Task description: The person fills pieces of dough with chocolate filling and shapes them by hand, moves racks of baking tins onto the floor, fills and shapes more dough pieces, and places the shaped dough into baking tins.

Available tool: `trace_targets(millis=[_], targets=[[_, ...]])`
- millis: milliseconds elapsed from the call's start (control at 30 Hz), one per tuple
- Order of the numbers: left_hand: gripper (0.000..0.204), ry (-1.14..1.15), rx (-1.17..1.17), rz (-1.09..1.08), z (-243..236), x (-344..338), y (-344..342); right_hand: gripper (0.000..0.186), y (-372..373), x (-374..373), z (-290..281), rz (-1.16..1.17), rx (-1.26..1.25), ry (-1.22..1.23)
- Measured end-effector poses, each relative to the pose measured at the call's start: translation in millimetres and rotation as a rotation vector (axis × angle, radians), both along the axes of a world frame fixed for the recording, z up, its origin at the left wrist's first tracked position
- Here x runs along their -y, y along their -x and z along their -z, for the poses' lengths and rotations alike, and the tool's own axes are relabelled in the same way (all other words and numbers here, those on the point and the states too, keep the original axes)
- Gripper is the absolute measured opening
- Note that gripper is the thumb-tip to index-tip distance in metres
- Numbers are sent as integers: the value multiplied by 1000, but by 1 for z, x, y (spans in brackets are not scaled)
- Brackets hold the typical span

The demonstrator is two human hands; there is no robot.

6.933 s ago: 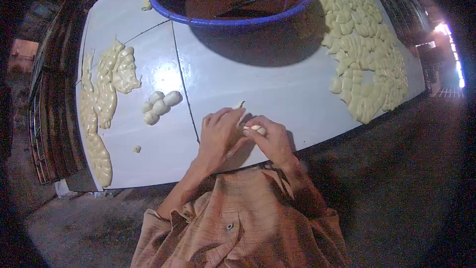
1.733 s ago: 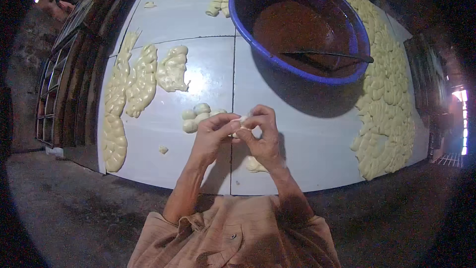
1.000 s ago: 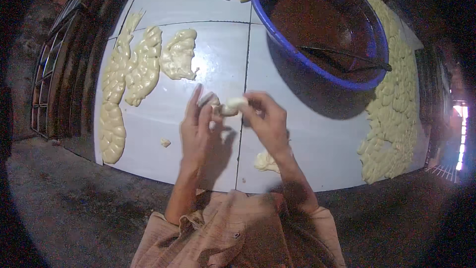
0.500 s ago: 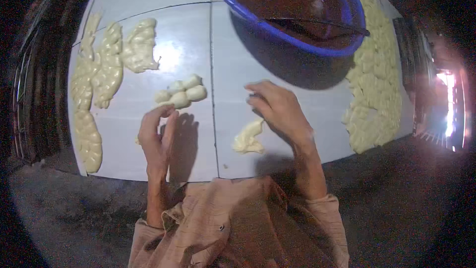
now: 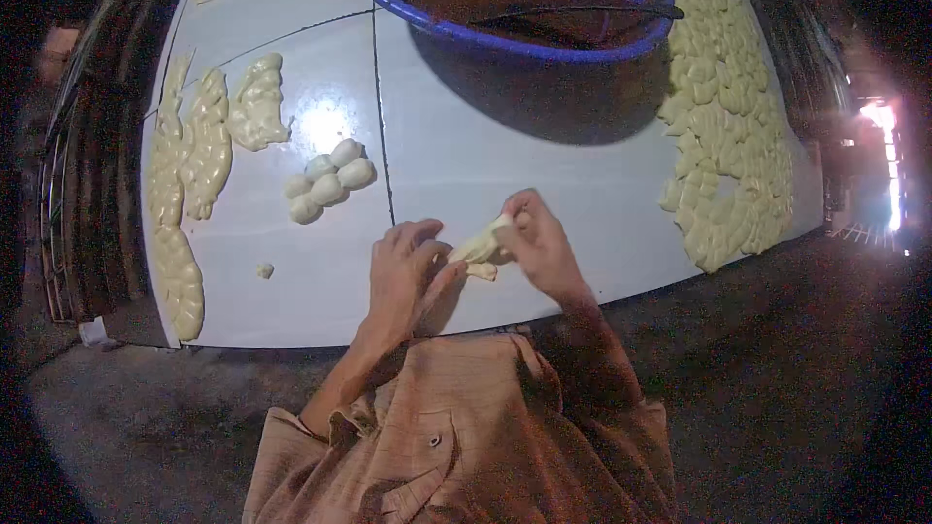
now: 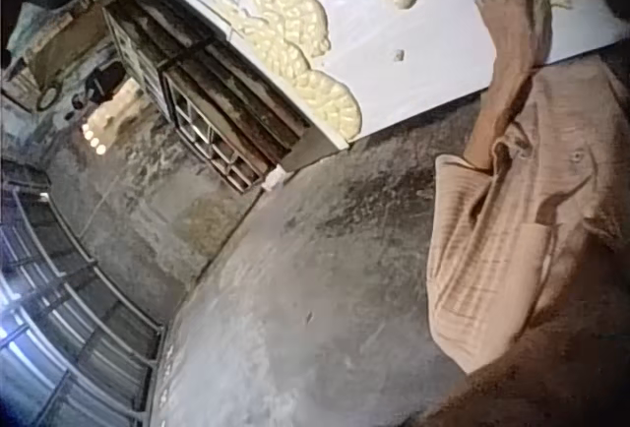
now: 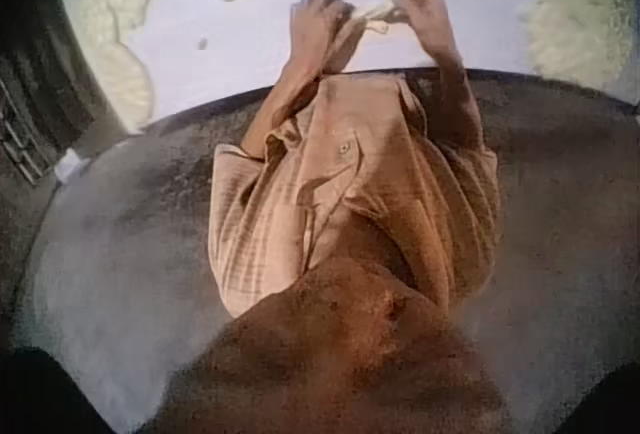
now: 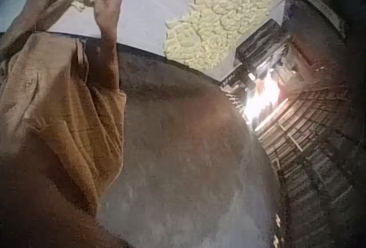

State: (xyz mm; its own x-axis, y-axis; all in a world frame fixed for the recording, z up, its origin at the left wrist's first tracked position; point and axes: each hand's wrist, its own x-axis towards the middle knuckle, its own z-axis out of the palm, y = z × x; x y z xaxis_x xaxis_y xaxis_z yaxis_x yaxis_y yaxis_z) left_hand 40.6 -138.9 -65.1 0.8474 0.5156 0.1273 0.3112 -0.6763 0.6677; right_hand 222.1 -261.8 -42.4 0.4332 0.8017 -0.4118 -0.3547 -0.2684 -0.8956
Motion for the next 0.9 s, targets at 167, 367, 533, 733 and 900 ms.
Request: trace_targets(millis=[167,367,533,733,900], targets=[[19,442,27,-33,-19,5,-12,36,-7,-6,-23,-193,14,75],[33,476,109,5,-18,-2,-22,29,-8,-1,0,-263,114,109],[67,696,-39,10,-24,-8,-26,30,-11,5,4,-145,10,64],[93,347,206,98,-2,6,-44,30,-9,6,-6,-207,-106,89],[86,425,12,78,-7,10,-50,22,-11,7,-8,-175,489,188]])
